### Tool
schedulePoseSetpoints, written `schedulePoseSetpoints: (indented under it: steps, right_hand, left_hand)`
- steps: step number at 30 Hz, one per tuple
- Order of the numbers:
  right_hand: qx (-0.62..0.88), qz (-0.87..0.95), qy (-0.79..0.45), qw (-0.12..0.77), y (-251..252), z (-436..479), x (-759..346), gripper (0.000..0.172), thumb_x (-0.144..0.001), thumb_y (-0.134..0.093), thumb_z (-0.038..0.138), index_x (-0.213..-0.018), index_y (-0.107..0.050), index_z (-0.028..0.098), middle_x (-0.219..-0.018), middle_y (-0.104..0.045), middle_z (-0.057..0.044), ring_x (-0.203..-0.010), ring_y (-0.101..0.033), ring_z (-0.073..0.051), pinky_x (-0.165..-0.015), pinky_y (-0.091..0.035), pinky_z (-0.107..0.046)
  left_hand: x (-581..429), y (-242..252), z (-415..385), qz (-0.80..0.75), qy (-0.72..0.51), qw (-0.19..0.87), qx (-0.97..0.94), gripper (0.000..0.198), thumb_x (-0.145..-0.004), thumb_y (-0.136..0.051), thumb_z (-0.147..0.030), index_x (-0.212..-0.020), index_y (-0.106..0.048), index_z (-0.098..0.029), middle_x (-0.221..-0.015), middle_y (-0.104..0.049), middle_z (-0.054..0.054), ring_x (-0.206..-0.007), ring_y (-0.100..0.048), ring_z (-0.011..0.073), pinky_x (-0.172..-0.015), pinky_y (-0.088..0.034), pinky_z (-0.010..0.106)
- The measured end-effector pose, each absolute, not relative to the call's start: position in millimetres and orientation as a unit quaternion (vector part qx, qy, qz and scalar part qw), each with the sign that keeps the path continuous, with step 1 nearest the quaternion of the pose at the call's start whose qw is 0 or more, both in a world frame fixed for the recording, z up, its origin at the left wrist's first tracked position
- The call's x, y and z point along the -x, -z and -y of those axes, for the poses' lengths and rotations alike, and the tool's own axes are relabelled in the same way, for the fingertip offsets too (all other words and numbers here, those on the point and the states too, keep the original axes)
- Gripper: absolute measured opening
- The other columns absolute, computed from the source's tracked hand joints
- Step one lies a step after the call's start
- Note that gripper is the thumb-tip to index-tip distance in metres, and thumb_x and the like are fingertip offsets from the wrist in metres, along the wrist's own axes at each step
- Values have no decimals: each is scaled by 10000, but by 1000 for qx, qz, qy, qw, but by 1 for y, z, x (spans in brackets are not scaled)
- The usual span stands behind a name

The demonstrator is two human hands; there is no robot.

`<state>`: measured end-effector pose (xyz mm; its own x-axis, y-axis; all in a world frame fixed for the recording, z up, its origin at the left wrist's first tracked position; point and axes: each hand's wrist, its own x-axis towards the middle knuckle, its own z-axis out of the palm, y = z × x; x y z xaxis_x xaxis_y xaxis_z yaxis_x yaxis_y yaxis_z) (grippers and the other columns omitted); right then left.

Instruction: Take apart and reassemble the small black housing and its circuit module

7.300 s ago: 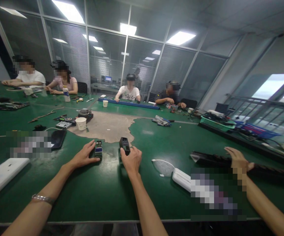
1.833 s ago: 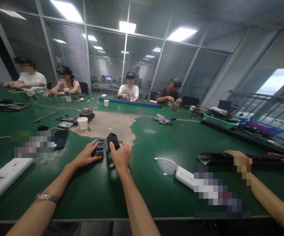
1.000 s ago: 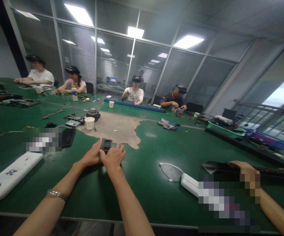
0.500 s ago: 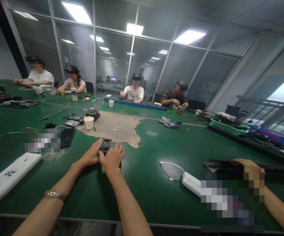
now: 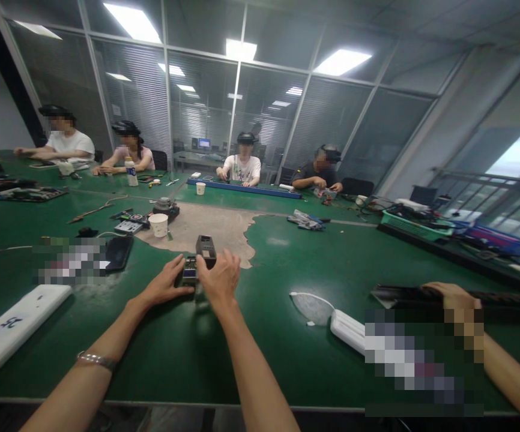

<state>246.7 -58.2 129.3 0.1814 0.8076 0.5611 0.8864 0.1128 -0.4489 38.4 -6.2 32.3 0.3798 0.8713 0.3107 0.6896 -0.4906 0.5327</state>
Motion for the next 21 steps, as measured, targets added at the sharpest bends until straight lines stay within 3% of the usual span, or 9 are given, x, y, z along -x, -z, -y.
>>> schedulePoseSetpoints:
  steps: [8,14,21]
  right_hand:
    - [690,617,64,373,-72,71,-324,392,-934,-690,486,-1020,-811,124,-1293,-709,-200,-1246,-583,-323,-1070,-422,-415]
    - [717,615,82,319,-65,82,-322,405,-915,-713,513,-1015,-802,131,-1395,-655,-204,-1295,-522,-359,-1058,-435,-456]
    - [744,598,90,285,-65,88,-326,616,-871,-733,658,-1162,-767,116,-1436,-607,-241,-1332,-483,-399,-1025,-457,-502]
  left_hand:
    - [-37,-29,2,-482,-261,145,-824,980,-893,-660,-725,-1607,-390,-110,-1724,-278,247,-1592,-293,416,-1289,-280,565]
    - [-38,-29,2,-478,-265,137,-826,924,-934,-604,-702,-1605,-393,-103,-1716,-297,245,-1584,-309,415,-1284,-288,577]
    - [-37,-27,3,-479,-256,133,-829,987,-910,-614,-737,-1625,-366,-104,-1728,-270,239,-1589,-295,416,-1293,-277,566]
